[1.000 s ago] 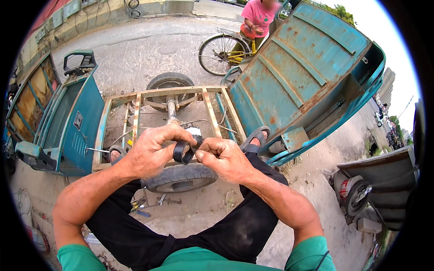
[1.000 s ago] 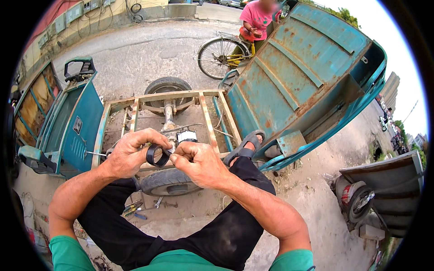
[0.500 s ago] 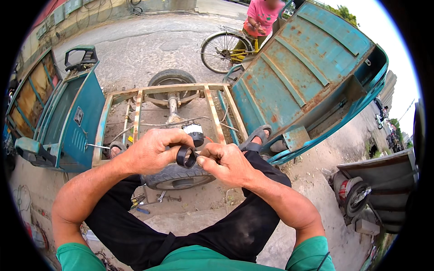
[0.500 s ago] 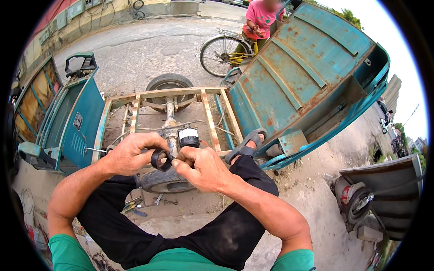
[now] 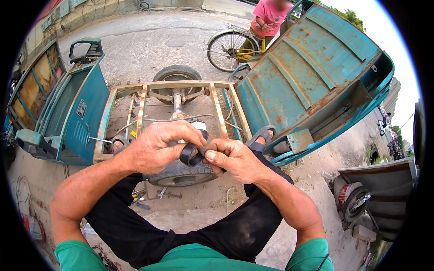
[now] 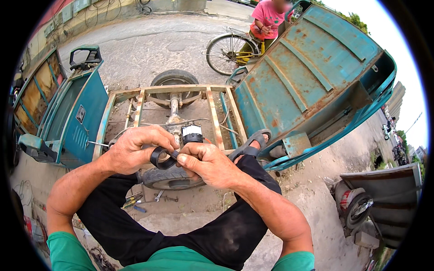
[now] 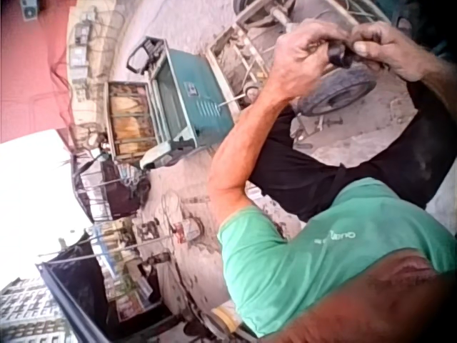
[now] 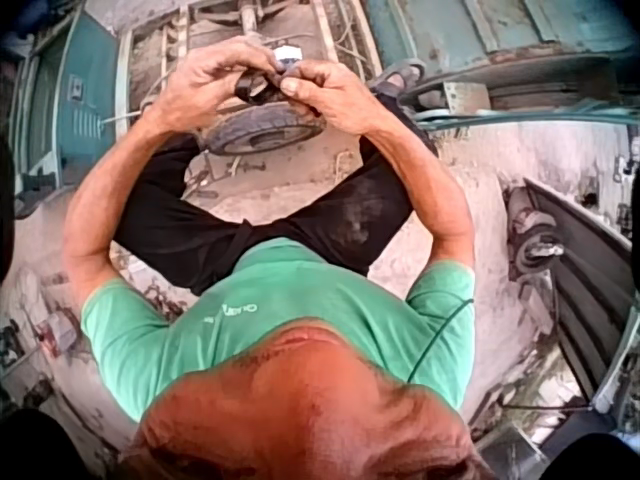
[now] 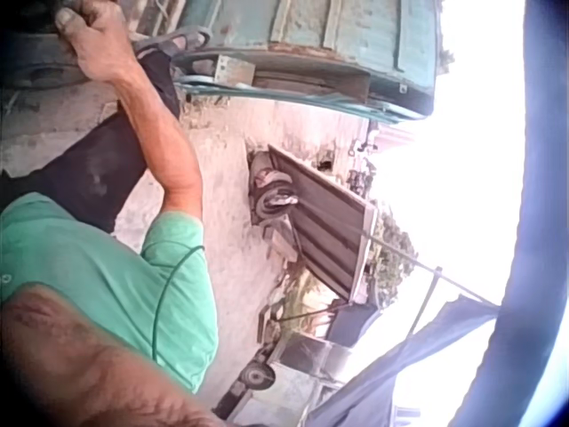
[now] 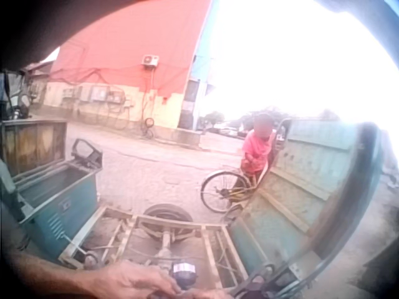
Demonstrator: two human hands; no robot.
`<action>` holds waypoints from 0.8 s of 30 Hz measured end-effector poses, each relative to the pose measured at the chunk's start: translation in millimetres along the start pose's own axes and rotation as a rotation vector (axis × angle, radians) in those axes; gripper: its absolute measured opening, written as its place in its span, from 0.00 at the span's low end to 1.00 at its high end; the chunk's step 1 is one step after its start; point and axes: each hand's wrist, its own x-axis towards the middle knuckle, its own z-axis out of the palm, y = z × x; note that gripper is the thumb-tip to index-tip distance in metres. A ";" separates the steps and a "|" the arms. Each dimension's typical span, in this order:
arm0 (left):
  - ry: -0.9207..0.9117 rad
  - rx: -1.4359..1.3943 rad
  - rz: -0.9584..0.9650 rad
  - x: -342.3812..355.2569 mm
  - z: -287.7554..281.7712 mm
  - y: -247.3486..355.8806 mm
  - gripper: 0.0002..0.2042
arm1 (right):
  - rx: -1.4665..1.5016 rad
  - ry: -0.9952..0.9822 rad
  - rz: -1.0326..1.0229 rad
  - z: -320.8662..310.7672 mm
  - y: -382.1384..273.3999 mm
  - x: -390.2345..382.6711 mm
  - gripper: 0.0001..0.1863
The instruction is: The person sits on the ground and works on the wiring of a teal three-wheeled vehicle frame. They strip wire ends, twist them together, and wrap the connections with black electrical tape. The person handles multiple wires and secures them to the frame.
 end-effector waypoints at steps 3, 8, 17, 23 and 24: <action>-0.001 -0.019 -0.100 -1.4 -1.5 2.6 0.10 | -0.130 0.058 -0.029 2.8 -3.2 -1.6 0.16; 0.050 -0.064 -0.419 3.1 2.8 8.5 0.10 | -0.479 0.216 -0.226 6.1 -6.4 -5.2 0.13; 0.130 -0.084 -0.568 8.9 7.4 -4.0 0.10 | -1.044 0.322 -0.682 10.1 3.8 1.5 0.08; 0.204 -0.061 -0.754 11.0 17.6 4.3 0.10 | -0.957 0.318 -0.608 17.7 6.5 3.1 0.07; 0.193 -0.029 -0.774 13.1 15.8 11.2 0.10 | -0.868 0.308 -0.533 19.7 6.9 3.2 0.07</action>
